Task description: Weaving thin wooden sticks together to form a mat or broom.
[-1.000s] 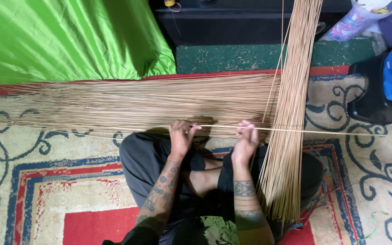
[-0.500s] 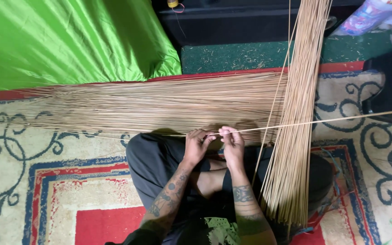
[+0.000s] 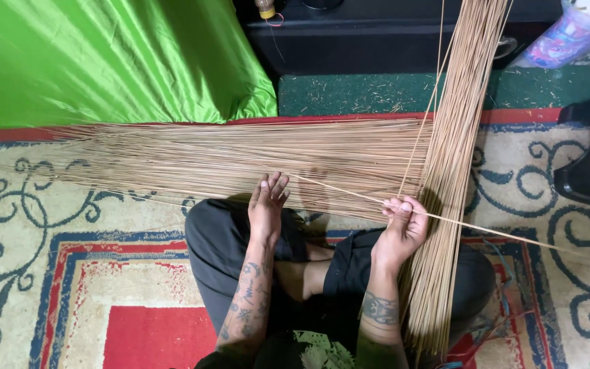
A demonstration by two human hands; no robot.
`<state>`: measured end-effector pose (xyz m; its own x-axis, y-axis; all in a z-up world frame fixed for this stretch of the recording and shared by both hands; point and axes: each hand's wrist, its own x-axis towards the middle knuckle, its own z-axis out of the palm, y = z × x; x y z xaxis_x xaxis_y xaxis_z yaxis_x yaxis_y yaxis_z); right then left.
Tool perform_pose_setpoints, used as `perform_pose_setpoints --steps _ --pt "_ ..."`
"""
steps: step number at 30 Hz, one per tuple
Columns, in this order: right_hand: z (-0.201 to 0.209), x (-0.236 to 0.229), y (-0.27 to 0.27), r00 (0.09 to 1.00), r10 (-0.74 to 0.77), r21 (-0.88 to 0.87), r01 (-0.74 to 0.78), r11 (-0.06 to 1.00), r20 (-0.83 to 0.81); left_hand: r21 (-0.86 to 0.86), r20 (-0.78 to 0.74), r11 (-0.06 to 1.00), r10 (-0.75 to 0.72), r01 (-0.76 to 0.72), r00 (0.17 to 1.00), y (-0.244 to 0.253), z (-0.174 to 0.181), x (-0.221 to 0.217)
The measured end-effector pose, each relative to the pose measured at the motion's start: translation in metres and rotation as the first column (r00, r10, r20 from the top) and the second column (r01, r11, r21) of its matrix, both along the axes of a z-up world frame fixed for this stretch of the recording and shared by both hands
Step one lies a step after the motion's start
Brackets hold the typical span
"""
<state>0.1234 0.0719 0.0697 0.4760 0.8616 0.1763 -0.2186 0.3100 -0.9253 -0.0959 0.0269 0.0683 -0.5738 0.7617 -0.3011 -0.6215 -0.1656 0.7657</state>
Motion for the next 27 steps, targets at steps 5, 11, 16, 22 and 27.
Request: perform_pose_setpoints --steps 5,11,16,22,27 --pt "0.003 0.014 -0.001 0.997 -0.031 -0.049 0.027 0.998 -0.072 0.023 0.063 0.997 0.070 -0.072 0.996 0.009 -0.011 -0.017" --pt "0.003 0.022 0.001 0.987 -0.060 -0.068 0.050 0.996 -0.150 0.064 0.154 0.982 0.164 -0.176 0.974 -0.001 -0.013 -0.042" --pt "0.009 0.021 0.000 0.982 -0.061 -0.075 0.048 0.996 -0.177 0.120 0.244 0.955 0.238 -0.272 0.940 -0.015 -0.013 -0.072" --pt "0.013 0.027 -0.002 0.975 -0.122 -0.087 0.107 0.990 -0.186 0.178 0.258 0.913 0.317 -0.367 0.913 -0.038 -0.023 -0.109" --pt "0.023 0.014 -0.008 0.960 -0.054 -0.107 0.025 0.994 -0.275 0.162 0.277 0.939 0.251 -0.303 0.927 -0.036 -0.040 -0.095"
